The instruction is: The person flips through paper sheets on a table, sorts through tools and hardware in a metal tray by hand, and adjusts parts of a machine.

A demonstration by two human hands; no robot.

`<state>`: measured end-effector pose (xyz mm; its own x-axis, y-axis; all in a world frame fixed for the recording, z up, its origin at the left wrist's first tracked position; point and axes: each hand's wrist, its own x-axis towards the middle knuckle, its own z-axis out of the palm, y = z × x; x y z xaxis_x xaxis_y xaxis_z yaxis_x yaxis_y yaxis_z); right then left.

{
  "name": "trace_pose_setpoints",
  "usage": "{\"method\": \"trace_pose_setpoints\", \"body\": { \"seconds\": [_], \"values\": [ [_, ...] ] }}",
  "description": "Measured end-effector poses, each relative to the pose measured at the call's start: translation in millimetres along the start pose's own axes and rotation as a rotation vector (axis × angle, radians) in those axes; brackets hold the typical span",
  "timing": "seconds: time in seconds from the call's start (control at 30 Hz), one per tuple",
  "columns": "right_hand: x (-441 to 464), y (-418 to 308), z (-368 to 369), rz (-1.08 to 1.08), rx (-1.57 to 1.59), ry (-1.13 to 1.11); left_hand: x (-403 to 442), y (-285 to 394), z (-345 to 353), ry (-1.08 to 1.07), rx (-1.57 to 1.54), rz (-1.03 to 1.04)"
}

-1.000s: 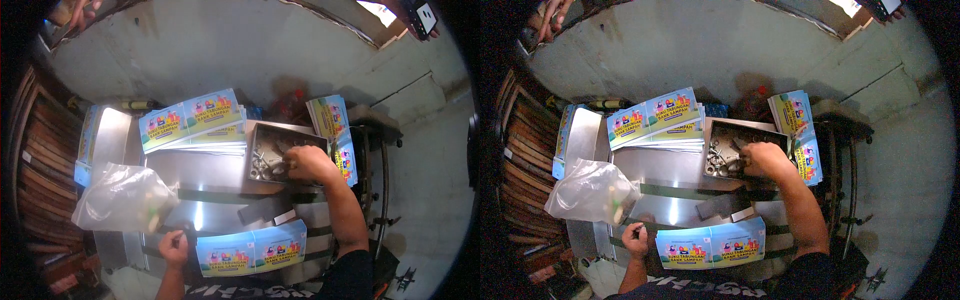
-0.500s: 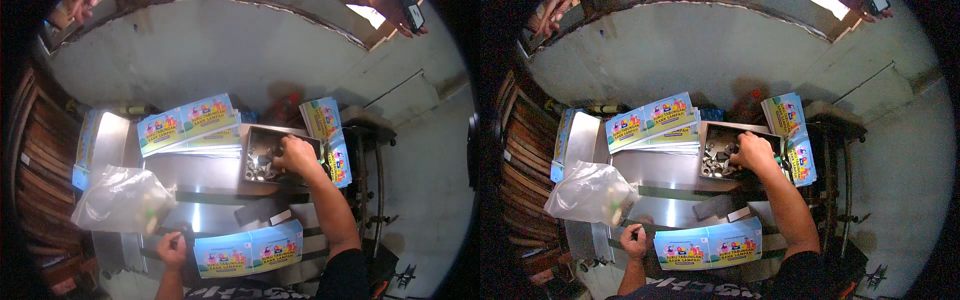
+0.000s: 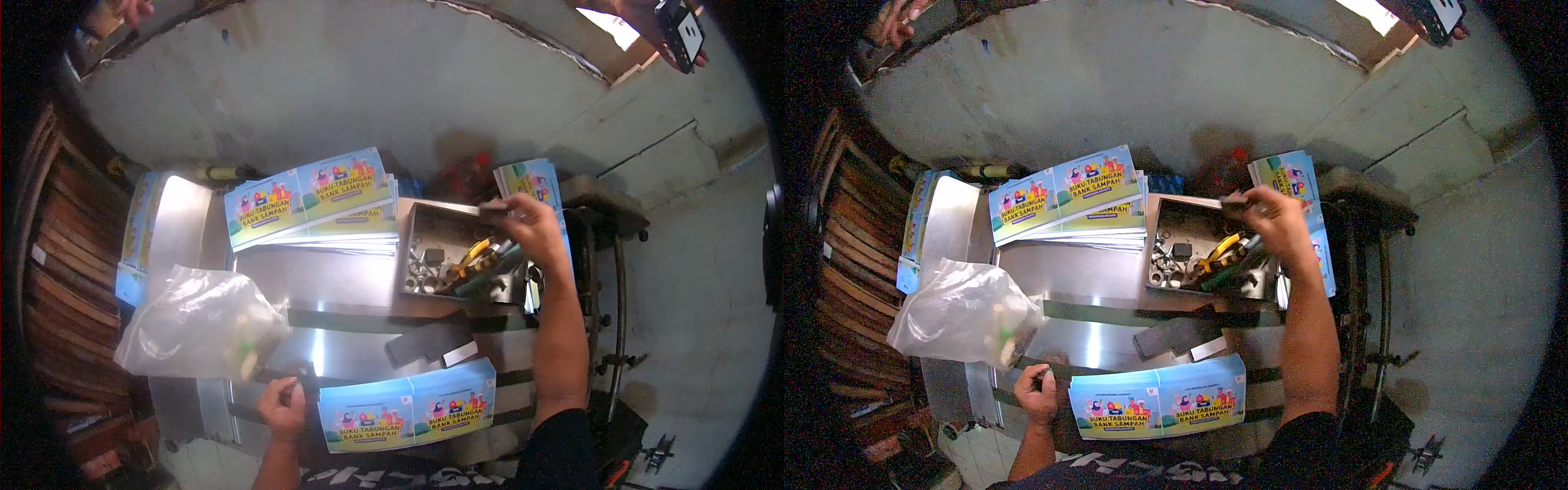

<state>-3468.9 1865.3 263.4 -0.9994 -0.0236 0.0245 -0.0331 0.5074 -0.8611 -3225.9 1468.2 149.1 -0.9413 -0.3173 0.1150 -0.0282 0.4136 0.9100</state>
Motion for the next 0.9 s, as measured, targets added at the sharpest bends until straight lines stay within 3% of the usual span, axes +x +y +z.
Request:
{"method": "trace_pose_setpoints", "body": {
  "seconds": [0.07,0.13,0.23,0.33,0.47,0.67,0.7,0.83,0.9],
  "values": [
    [2.3,0.0,-17.5,-0.013,-0.138,0.073,0.6,0.3,1.1,0.0,-0.001,-0.009],
    [2.7,-5.9,-27.0,-0.002,-0.034,0.083,1.8,1.4,1.3,-0.002,-0.024,0.017],
    [2.3,-23.7,-31.3,-0.013,-0.222,0.067,2.0,2.0,1.8,-0.009,0.001,0.035],
    [4.8,-35.1,-18.4,-0.175,-0.492,0.002,0.9,0.4,2.5,-0.008,-0.006,0.033],
    [14.1,-30.4,15.2,-0.3,-0.998,-0.322,1.5,3.3,2.4,-0.018,-0.012,0.029],
    [6.8,-35.1,37.7,-0.273,-1.047,-0.393,-1.1,-5.2,-0.1,-0.019,0.02,-0.02],
    [3.4,-38.6,29.5,-0.278,-1.039,-0.557,-1.2,-5.3,0.6,-0.014,0.017,0.0],
    [-10.3,-31.9,27.7,-0.237,-1.079,-0.742,-0.4,0.1,1.4,-0.023,0.036,-0.009],
    [-14.6,-24.9,28.6,-0.255,-1.105,-0.716,-1.8,-3.5,3.0,-0.021,0.022,-0.005]
  ]
}}
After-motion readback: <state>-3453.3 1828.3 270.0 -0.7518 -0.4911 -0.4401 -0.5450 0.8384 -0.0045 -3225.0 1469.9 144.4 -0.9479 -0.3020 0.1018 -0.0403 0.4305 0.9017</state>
